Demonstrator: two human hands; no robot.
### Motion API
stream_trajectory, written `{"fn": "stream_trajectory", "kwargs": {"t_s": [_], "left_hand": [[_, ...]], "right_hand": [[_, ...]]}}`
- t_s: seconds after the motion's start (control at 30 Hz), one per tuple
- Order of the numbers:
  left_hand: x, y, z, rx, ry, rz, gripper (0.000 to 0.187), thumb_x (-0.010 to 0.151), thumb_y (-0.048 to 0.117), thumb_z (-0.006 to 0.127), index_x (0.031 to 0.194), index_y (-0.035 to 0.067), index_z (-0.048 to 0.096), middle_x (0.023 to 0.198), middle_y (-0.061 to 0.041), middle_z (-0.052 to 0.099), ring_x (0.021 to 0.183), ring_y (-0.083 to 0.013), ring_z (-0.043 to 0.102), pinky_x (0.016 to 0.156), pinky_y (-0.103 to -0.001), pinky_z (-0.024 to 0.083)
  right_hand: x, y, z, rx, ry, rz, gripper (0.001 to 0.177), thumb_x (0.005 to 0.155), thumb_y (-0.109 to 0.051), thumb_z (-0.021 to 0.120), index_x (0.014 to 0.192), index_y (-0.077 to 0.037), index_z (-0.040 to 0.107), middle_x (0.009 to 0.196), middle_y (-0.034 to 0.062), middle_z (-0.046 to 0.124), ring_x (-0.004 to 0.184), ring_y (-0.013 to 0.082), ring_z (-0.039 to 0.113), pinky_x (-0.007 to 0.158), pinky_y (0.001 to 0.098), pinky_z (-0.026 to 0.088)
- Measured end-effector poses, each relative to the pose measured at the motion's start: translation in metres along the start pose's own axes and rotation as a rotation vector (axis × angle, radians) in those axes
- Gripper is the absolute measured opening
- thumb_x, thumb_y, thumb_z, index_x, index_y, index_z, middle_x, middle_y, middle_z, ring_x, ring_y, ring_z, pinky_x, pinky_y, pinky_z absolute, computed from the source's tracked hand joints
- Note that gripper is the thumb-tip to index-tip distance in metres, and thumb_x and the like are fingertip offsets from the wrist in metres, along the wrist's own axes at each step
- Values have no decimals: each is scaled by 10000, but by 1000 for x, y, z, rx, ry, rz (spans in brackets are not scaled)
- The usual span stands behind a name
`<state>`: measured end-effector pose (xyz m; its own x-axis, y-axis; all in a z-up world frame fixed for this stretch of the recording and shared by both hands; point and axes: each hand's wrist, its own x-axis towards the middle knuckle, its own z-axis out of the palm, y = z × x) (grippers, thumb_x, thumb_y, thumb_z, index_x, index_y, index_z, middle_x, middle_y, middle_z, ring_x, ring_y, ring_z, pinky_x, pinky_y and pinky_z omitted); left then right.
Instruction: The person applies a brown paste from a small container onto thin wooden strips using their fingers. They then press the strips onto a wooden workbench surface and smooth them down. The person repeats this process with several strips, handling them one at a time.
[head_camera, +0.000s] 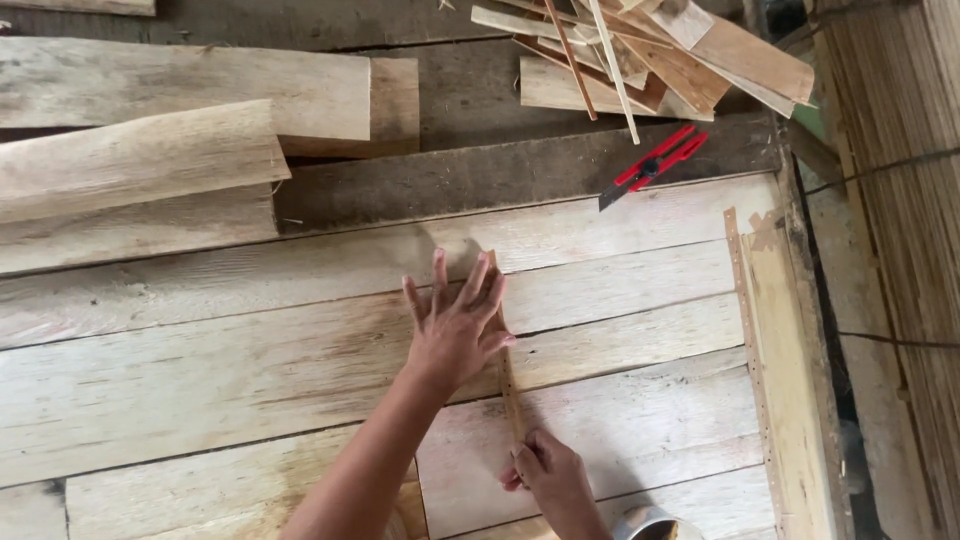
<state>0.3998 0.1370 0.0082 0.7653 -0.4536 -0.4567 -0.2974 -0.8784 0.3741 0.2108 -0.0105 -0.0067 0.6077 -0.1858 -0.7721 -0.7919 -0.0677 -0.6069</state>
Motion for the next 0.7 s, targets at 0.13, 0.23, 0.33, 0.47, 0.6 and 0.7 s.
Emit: {"fn": "stream_trajectory", "kwargs": {"t_s": [0.13, 0.23, 0.33, 0.47, 0.6, 0.7], "left_hand": [[17, -19, 58, 173, 429, 157, 1156, 733, 830, 658, 1609, 279, 142, 1681, -44, -197, 1436, -467, -329, 1033, -774, -203], [2, -2, 45, 121, 431, 126, 1015, 842, 645, 632, 1591, 251, 72, 1645, -53, -236, 1450, -379, -286, 1067, -752, -168], [-9, 6, 61, 63, 411, 84, 712, 871, 492, 602, 1510, 354, 321, 1679, -8, 86, 1522, -282, -118, 1120, -637, -263], [-15, 4, 68, -47, 425, 134, 558, 963, 423, 541, 1492, 282, 431, 1618, 73, 333, 1539, -357, 40, 1125, -714, -185], [-13, -3, 84, 107, 507, 150, 746, 930, 569, 524, 1578, 296, 271, 1688, 70, 131, 1535, -390, -160, 1110, -731, -177], [-14, -5, 91, 279, 569, 157, 916, 883, 715, 439, 1610, 255, 124, 1718, 18, -31, 1542, -449, -245, 1117, -734, -168]], "right_hand": [[-1, 3, -1, -8, -12, -30, 220, 930, -123, 620, 742, -10, 610, 647, 175, 808, 537, 204, 726, 595, 313, 658], [-3, -6, 1, -9, 9, -23, 227, 927, -107, 620, 727, -3, 600, 650, 179, 821, 525, 211, 739, 578, 309, 664], [-7, -11, 0, -56, 5, 8, 242, 926, -107, 613, 708, -24, 550, 645, 150, 803, 526, 206, 721, 593, 310, 634], [-5, -11, 1, -99, 28, 3, 216, 885, -92, 586, 679, -35, 554, 612, 118, 799, 510, 201, 756, 560, 296, 629], [-12, -27, 1, -125, 36, 21, 247, 891, -145, 632, 672, -42, 584, 622, 100, 811, 516, 182, 759, 587, 282, 631], [-15, -34, 2, -173, 48, 56, 247, 889, -178, 629, 683, -63, 555, 623, 76, 817, 528, 156, 751, 586, 269, 608]]}}
